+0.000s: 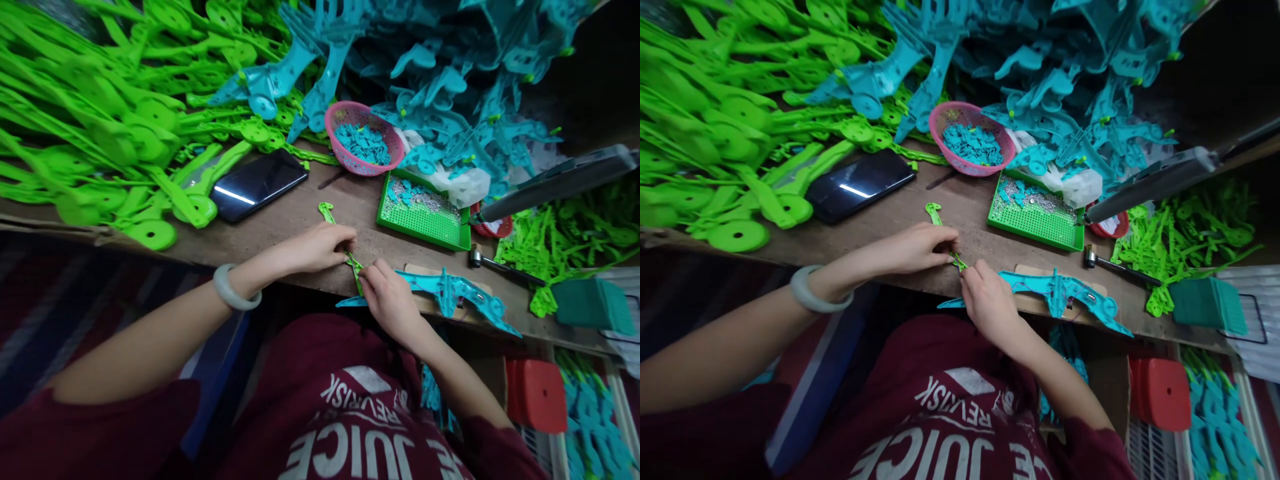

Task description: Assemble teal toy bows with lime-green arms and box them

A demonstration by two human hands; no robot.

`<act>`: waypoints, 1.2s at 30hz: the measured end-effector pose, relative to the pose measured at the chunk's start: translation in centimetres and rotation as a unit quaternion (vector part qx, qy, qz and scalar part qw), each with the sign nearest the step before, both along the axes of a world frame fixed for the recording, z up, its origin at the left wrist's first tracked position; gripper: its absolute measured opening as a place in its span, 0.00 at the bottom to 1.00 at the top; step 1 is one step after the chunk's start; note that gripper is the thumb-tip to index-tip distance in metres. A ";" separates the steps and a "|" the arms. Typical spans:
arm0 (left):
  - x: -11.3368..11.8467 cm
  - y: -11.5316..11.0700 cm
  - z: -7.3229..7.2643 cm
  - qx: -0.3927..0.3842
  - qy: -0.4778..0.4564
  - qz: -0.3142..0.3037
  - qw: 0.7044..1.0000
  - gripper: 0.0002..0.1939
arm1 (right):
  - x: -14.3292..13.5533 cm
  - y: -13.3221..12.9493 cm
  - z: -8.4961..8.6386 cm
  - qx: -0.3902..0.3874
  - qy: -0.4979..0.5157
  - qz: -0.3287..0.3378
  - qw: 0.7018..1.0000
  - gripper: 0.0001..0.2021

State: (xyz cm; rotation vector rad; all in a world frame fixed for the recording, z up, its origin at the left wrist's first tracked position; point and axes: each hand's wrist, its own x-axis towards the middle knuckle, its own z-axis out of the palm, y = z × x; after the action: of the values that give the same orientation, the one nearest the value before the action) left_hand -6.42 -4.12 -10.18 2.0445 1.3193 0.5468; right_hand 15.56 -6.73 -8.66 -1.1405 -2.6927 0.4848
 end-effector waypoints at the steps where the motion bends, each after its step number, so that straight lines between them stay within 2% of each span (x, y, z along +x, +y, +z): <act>1: 0.0 -0.1 0.0 -0.007 -0.005 0.001 1.000 0.04 | -0.2 0.4 0.1 -0.007 0.019 -0.015 1.000 0.09; 4: -0.2 -0.3 0.0 -0.023 -0.036 -0.002 0.999 0.07 | -0.9 2.2 0.2 -0.044 0.127 -0.085 0.987 0.09; 7: -0.4 -0.6 -0.1 -0.018 -0.070 0.005 0.997 0.10 | -1.5 4.0 -0.2 -0.139 0.244 -0.127 0.951 0.09; 9: -0.3 -0.7 -0.2 -0.008 -0.083 0.013 0.996 0.08 | -1.7 4.8 -0.6 -0.203 0.289 -0.143 0.924 0.10; 11: -0.3 -0.8 -0.5 0.008 -0.091 0.029 0.995 0.07 | -1.6 5.3 -1.0 -0.228 0.309 -0.156 0.910 0.10; 14: 0.0 -1.1 -1.1 0.036 -0.109 0.068 0.991 0.09 | -1.2 5.6 -1.1 -0.188 0.291 -0.159 0.924 0.09; 15: 0.1 -1.3 -1.3 0.044 -0.115 0.081 0.989 0.09 | -1.1 5.5 -0.9 -0.146 0.280 -0.162 0.935 0.09; 18: 0.4 -1.6 -2.1 0.059 -0.136 0.117 0.982 0.11 | -1.0 4.5 -0.2 0.047 0.220 -0.164 0.960 0.10; 20: 0.6 -1.8 -2.6 0.065 -0.149 0.135 0.978 0.12 | -1.5 3.7 0.3 0.120 0.153 -0.148 0.970 0.11; 21: 0.6 -1.9 -2.8 0.068 -0.153 0.142 0.976 0.12 | -1.8 3.3 0.4 0.114 0.117 -0.139 0.977 0.12; 23: 0.7 -2.0 -3.1 0.072 -0.159 0.150 0.973 0.12 | -2.7 2.9 0.5 0.042 0.062 -0.135 0.988 0.13; 25: 0.6 -2.2 -3.3 0.076 -0.160 0.153 0.972 0.11 | -3.5 3.0 0.4 -0.039 0.039 -0.147 0.988 0.11; 27: 0.6 -2.3 -3.4 0.078 -0.160 0.152 0.972 0.10 | -4.1 3.4 0.2 -0.080 0.041 -0.150 0.985 0.09; 32: 0.5 -2.4 -3.5 0.077 -0.164 0.144 0.973 0.09 | -4.1 4.4 -0.3 -0.084 0.051 -0.119 0.988 0.05; 36: 0.5 -2.3 -3.3 0.072 -0.168 0.137 0.974 0.08 | -3.4 4.7 -0.7 -0.064 0.049 -0.068 0.994 0.05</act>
State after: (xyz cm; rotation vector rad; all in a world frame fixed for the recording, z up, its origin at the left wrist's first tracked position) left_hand -5.92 -6.45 -13.48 1.7851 1.3907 1.0895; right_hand 12.14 -2.06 -9.35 -1.2882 -2.5112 0.6809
